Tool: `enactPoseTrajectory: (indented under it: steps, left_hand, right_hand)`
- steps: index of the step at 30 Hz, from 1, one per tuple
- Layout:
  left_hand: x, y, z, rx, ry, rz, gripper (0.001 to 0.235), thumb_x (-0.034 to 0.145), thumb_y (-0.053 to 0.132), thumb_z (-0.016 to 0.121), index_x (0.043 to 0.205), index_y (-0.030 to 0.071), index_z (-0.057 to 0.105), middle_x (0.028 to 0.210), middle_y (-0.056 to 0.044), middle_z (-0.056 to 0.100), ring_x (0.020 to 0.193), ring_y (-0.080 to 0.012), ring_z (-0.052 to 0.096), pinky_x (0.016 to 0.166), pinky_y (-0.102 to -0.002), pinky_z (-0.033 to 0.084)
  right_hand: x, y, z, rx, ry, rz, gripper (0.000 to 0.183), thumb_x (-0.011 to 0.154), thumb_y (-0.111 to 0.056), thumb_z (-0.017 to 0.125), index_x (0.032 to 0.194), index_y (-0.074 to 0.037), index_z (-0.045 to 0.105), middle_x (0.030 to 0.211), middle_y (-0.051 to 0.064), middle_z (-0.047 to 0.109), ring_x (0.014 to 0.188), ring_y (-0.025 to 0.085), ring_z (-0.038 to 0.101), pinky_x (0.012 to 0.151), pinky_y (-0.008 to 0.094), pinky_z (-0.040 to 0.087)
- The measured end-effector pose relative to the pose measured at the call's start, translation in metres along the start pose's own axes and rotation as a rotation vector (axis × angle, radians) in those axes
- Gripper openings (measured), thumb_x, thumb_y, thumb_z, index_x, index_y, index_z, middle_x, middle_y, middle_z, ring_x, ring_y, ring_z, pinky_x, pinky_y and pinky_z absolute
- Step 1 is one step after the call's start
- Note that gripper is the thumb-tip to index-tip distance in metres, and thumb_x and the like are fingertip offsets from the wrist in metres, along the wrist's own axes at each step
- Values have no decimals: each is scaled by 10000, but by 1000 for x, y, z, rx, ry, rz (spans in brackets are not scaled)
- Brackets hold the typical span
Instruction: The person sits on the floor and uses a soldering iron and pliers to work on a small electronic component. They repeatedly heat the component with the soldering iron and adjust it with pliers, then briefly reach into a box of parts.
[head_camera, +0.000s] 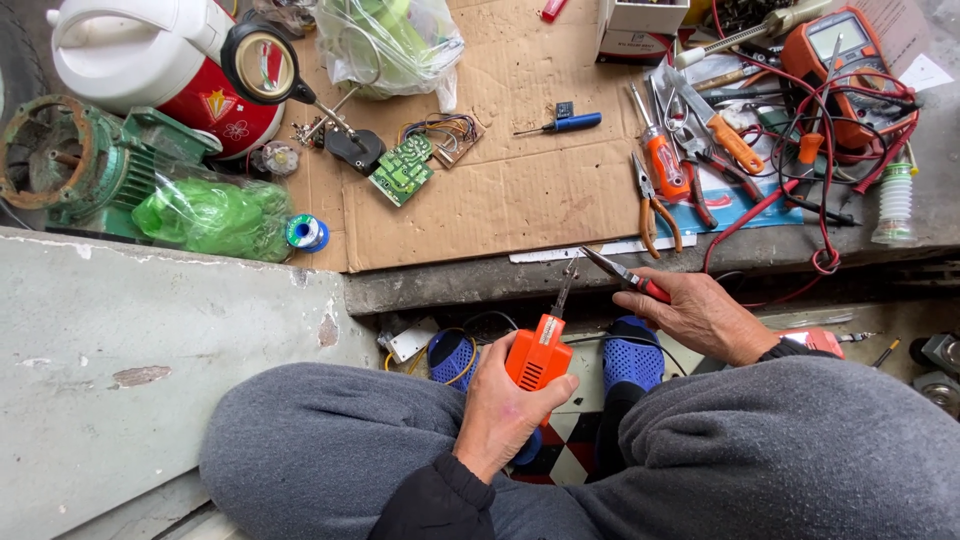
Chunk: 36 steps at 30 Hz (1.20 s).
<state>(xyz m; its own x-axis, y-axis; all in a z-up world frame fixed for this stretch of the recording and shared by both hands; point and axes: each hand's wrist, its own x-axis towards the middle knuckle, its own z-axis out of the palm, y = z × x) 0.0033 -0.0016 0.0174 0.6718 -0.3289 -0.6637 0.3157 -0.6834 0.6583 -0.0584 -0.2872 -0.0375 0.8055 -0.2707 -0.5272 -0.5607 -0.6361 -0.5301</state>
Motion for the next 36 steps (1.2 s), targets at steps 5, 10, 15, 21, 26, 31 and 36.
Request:
enactPoseTrajectory:
  steps: [5, 10, 15, 21, 26, 31, 36]
  left_hand:
    - [-3, 8, -4, -113, 17, -9, 711, 721, 494, 877, 1360, 227, 714, 1256, 45, 669, 1088, -108, 665, 1004, -275, 542]
    - [-2, 5, -3, -127, 35, -7, 733, 721, 515, 878, 1371, 229, 697, 1252, 52, 662, 1100, -108, 662, 1026, -289, 546]
    - [1, 2, -1, -87, 86, 19, 726, 694, 531, 892, 1325, 224, 706, 1250, 43, 688, 1141, -120, 665, 1042, -295, 531]
    - [4, -6, 3, -50, 137, 52, 847, 667, 576, 896, 1404, 229, 665, 1272, 26, 678, 1174, -144, 674, 1057, -320, 533]
    - [-8, 35, -8, -317, 127, -77, 783, 670, 502, 903, 1350, 186, 677, 1151, 27, 704, 1006, -124, 657, 935, -288, 559]
    - [-10, 93, -25, -848, 91, -88, 581, 710, 284, 889, 1243, 69, 805, 1131, -58, 822, 930, -172, 747, 763, -337, 633]
    - [13, 120, -23, -905, 139, -18, 452, 771, 463, 808, 1075, 131, 850, 919, 8, 769, 839, -122, 654, 813, -313, 564]
  right_hand:
    - [-7, -14, -8, 59, -25, 58, 363, 1021, -514, 676, 1184, -220, 813, 927, 53, 850, 853, 222, 727, 860, 341, 515]
    - [-4, -8, -4, 84, -35, 35, 350, 1043, -499, 675, 1015, -165, 774, 829, 43, 812, 776, 198, 672, 810, 339, 498]
    - [-2, -6, -2, 85, -34, 81, 364, 1065, -489, 674, 957, -153, 762, 753, 26, 774, 714, 175, 660, 764, 332, 500]
    - [20, 14, 9, -76, 105, 81, 347, 1065, -518, 660, 1050, -176, 715, 849, 145, 729, 846, 417, 656, 821, 448, 486]
    - [35, -12, -18, -125, 328, -182, 760, 1015, -502, 641, 1657, -129, 476, 1570, 231, 567, 1402, 469, 560, 1142, 548, 430]
    - [-13, -27, -75, 38, 576, -378, 527, 1050, -247, 706, 1518, -12, 644, 1525, 222, 662, 1444, 341, 590, 1223, 430, 392]
    - [-89, -76, -124, 204, 632, -34, 325, 1072, -130, 667, 1373, -127, 787, 1428, 70, 773, 1359, 191, 642, 1230, 316, 378]
